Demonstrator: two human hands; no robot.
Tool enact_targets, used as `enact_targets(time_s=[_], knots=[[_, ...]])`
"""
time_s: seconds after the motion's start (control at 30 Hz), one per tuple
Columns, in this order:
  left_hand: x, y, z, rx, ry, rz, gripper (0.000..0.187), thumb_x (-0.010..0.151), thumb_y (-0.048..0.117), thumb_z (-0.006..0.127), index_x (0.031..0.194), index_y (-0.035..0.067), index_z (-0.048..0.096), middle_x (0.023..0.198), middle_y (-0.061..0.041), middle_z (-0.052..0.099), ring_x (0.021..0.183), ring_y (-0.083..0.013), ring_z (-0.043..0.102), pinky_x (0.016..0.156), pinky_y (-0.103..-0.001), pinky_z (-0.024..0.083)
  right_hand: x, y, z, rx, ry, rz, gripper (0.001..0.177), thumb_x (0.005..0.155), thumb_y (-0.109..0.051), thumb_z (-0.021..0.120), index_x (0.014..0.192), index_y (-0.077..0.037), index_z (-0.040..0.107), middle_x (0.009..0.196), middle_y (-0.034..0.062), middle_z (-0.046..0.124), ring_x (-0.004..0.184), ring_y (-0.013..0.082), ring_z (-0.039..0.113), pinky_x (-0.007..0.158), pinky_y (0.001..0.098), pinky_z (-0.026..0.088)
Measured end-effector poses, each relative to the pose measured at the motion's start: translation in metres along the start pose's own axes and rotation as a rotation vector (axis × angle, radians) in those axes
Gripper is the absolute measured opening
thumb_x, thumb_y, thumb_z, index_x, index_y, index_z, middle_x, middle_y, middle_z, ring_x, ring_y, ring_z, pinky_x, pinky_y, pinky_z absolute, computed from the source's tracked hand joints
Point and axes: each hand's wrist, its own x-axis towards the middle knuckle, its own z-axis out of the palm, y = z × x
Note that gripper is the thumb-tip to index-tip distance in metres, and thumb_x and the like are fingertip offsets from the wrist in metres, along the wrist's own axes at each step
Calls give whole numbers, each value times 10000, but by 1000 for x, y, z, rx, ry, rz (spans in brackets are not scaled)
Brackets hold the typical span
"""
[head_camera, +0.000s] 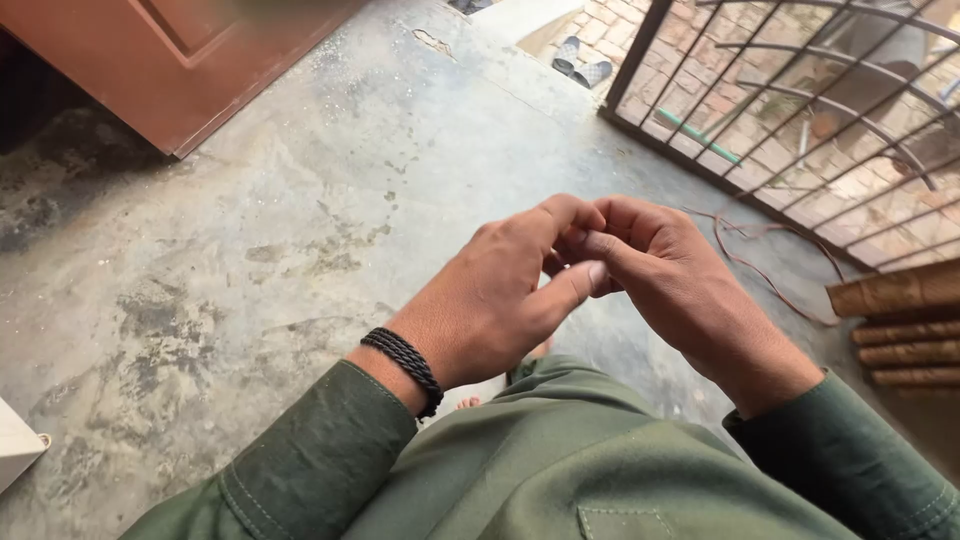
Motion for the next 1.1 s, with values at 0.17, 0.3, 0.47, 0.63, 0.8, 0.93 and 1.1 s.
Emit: enact_targets(time_s=[0.17, 0.3, 0.47, 0.63, 0.8, 0.93, 1.1], knots=[[80, -26, -37, 116, -21, -87, 288, 954, 222, 610, 1163, 24, 627, 982, -102, 783, 924, -194, 780, 846, -339, 622, 90, -11, -35, -106, -40, -24, 316, 980, -318, 597, 1111, -61, 726, 994, 8, 766, 902, 86, 680, 788, 274, 557], [164, -64, -62, 92, 39, 43, 318, 951, 205, 630, 1197, 4, 632, 1101, -131, 752, 978, -217, 750, 864, -356, 618, 180, -24, -83, -62, -94, -111, 323, 971, -307, 621, 1146, -52, 714, 1015, 15, 743, 946, 83, 684, 839, 274, 576], [277, -84, -89, 97, 61, -20, 300, 948, 227, 616, 1174, 35, 664, 1049, -94, 769, 962, -189, 763, 864, -340, 621, 270, -53, -147, -213, -16, -51, 335, 951, -340, 618, 1141, -89, 732, 982, -3, 755, 882, 90, 680, 755, 279, 555], [341, -115, -92, -28, 98, -73, 341, 945, 259, 609, 1202, 35, 627, 1015, -74, 754, 918, -175, 762, 848, -322, 624, 329, -52, -185, -200, -4, 15, 348, 949, -355, 617, 1164, -102, 721, 1008, -20, 781, 908, 82, 702, 777, 272, 549], [393, -138, -110, -7, 40, -175, 310, 961, 305, 595, 1104, 50, 698, 941, -53, 780, 884, -153, 755, 806, -313, 612, 379, -43, -213, -160, -75, 45, 357, 959, -351, 600, 1170, -88, 714, 1024, -7, 753, 915, 88, 685, 773, 291, 564], [444, -163, -131, 9, 24, -183, 312, 964, 316, 581, 1085, 53, 699, 934, -50, 775, 883, -146, 752, 802, -320, 608, 436, -48, -232, -200, -60, 62, 364, 954, -361, 598, 1163, -90, 722, 1014, -3, 761, 908, 92, 688, 771, 296, 570], [528, -199, -177, 23, -11, -169, 317, 956, 318, 589, 1073, 47, 706, 934, -54, 786, 892, -153, 758, 811, -331, 603, 525, -59, -259, -195, -4, 68, 354, 938, -368, 615, 1140, -95, 717, 1017, -13, 754, 919, 84, 688, 780, 296, 563]])
